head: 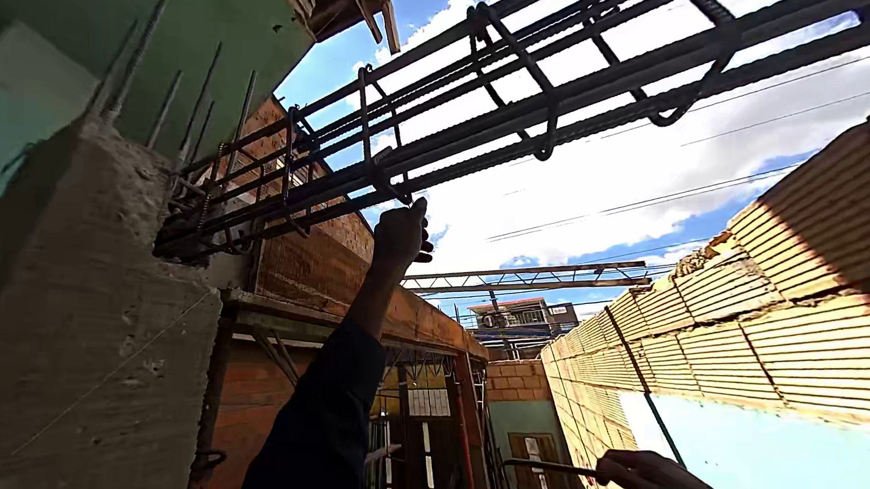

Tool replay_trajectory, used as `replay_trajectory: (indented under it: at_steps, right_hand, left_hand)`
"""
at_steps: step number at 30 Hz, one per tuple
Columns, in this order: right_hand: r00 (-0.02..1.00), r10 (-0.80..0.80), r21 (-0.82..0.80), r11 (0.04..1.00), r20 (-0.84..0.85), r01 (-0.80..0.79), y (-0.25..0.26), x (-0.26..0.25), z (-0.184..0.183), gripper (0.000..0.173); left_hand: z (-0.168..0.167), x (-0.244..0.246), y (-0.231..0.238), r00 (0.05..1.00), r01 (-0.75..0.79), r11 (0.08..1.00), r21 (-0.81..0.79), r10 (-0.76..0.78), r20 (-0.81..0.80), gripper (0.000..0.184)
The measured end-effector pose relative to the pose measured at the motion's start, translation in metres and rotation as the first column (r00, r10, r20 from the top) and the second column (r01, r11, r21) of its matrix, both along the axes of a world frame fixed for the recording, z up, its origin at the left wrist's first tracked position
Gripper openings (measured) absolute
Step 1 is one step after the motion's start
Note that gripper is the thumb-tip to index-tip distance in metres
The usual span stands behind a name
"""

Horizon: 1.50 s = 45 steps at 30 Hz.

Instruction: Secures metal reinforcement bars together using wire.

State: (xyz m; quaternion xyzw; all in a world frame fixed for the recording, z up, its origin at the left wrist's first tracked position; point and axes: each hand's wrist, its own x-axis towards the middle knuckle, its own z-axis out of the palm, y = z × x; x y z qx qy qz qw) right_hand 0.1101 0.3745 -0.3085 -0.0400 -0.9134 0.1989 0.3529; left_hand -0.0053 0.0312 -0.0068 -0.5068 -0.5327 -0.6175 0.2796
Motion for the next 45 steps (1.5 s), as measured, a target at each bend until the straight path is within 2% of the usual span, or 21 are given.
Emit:
replay_trajectory:
  at_steps: [2, 5, 7, 9, 16, 19, 22, 24, 26, 28, 30, 31, 32, 33, 34, 36, 37, 39, 41, 43, 45]
  right_hand:
    - [0.952, -0.008, 0.037, 0.999, -0.306, 0.020, -0.013, 0.007, 0.063, 0.036]
    - [0.723, 0.096, 0.071, 0.995, -0.685, -0.064, -0.073, 0.009, 0.136, 0.029]
    - [0.611, 0.147, 0.110, 0.989, -0.778, -0.097, -0.110, 0.003, 0.172, 0.031]
    - [0.550, 0.190, 0.151, 0.982, -0.813, -0.116, -0.138, -0.012, 0.192, 0.031]
    - [0.478, 0.263, 0.180, 0.960, -0.838, -0.213, -0.170, -0.046, 0.203, 0.031]
    - [0.453, 0.252, 0.228, 0.968, -0.855, -0.109, -0.172, -0.053, 0.199, 0.032]
    - [0.396, 0.224, 0.270, 0.961, -0.890, 0.063, -0.171, -0.067, 0.193, 0.033]
    - [0.371, 0.209, 0.260, 0.961, -0.905, 0.092, -0.174, -0.079, 0.191, 0.034]
    - [0.419, 0.206, 0.204, 0.978, -0.884, -0.050, -0.178, -0.092, 0.192, 0.033]
    - [0.552, 0.251, 0.053, 0.935, -0.795, -0.350, -0.183, -0.102, 0.191, 0.034]
    - [0.619, 0.381, -0.176, 0.739, -0.686, -0.650, -0.192, -0.111, 0.187, 0.039]
    - [0.633, 0.451, -0.297, 0.614, -0.629, -0.732, -0.198, -0.113, 0.185, 0.041]
    - [0.650, 0.490, -0.379, 0.544, -0.581, -0.749, -0.203, -0.116, 0.184, 0.043]
    - [0.691, 0.487, -0.401, 0.573, -0.534, -0.714, -0.206, -0.117, 0.185, 0.047]
    - [0.755, 0.443, -0.371, 0.678, -0.483, -0.635, -0.208, -0.117, 0.188, 0.049]
    - [0.888, 0.253, -0.184, 0.921, -0.385, -0.343, -0.211, -0.109, 0.193, 0.050]
    - [0.929, 0.134, -0.065, 0.984, -0.345, -0.166, -0.213, -0.101, 0.197, 0.047]
    - [0.938, -0.105, 0.121, 0.981, -0.331, 0.152, -0.210, -0.087, 0.205, 0.039]
    - [0.865, -0.311, 0.198, 0.890, -0.395, 0.411, -0.200, -0.070, 0.212, 0.030]
    - [0.787, -0.406, 0.211, 0.812, -0.465, 0.544, -0.191, -0.051, 0.220, 0.022]
    - [0.819, -0.375, 0.273, 0.811, -0.435, 0.517, -0.186, -0.043, 0.226, 0.021]
  left_hand:
    - [-0.005, 0.002, -0.012, 0.994, 0.110, 0.989, -0.096, -0.109, 0.018, 0.049]
    - [-0.010, -0.002, -0.021, 0.988, 0.138, 0.985, -0.106, -0.130, 0.084, 0.043]
    - [-0.013, -0.002, -0.016, 0.968, 0.188, 0.982, -0.015, -0.183, 0.170, 0.040]
    - [-0.015, 0.001, -0.011, 0.945, 0.218, 0.973, 0.072, -0.229, 0.232, 0.036]
    - [-0.015, 0.008, -0.010, 0.948, 0.181, 0.979, 0.097, -0.200, 0.248, 0.035]
    - [-0.015, 0.004, -0.012, 0.953, 0.173, 0.981, 0.089, -0.190, 0.235, 0.034]
    - [-0.015, 0.003, -0.011, 0.943, 0.224, 0.967, 0.123, -0.247, 0.224, 0.034]
    - [-0.017, 0.005, -0.010, 0.926, 0.276, 0.950, 0.147, -0.304, 0.222, 0.033]
    - [-0.016, 0.004, -0.009, 0.897, 0.349, 0.922, 0.169, -0.381, 0.224, 0.032]
    - [-0.017, 0.001, -0.009, 0.848, 0.447, 0.874, 0.188, -0.481, 0.222, 0.032]
    - [-0.017, 0.000, -0.010, 0.798, 0.538, 0.823, 0.182, -0.567, 0.204, 0.032]
    - [-0.017, 0.000, -0.010, 0.779, 0.567, 0.805, 0.173, -0.593, 0.204, 0.032]
    - [-0.017, 0.001, -0.010, 0.768, 0.580, 0.796, 0.172, -0.605, 0.210, 0.032]
    - [-0.017, 0.004, -0.010, 0.769, 0.572, 0.800, 0.181, -0.600, 0.221, 0.032]
    - [-0.018, 0.008, -0.010, 0.779, 0.549, 0.814, 0.191, -0.581, 0.235, 0.031]
    - [-0.019, 0.012, -0.010, 0.785, 0.522, 0.826, 0.213, -0.563, 0.259, 0.031]
    - [-0.018, 0.013, -0.011, 0.780, 0.523, 0.824, 0.217, -0.566, 0.267, 0.031]
    - [-0.018, 0.012, -0.011, 0.771, 0.534, 0.817, 0.217, -0.576, 0.271, 0.031]
    - [-0.020, 0.008, -0.009, 0.762, 0.550, 0.807, 0.216, -0.590, 0.265, 0.031]
    - [-0.022, 0.005, -0.007, 0.736, 0.587, 0.777, 0.228, -0.630, 0.248, 0.030]
    - [-0.023, 0.004, -0.004, 0.709, 0.617, 0.748, 0.243, -0.663, 0.241, 0.030]
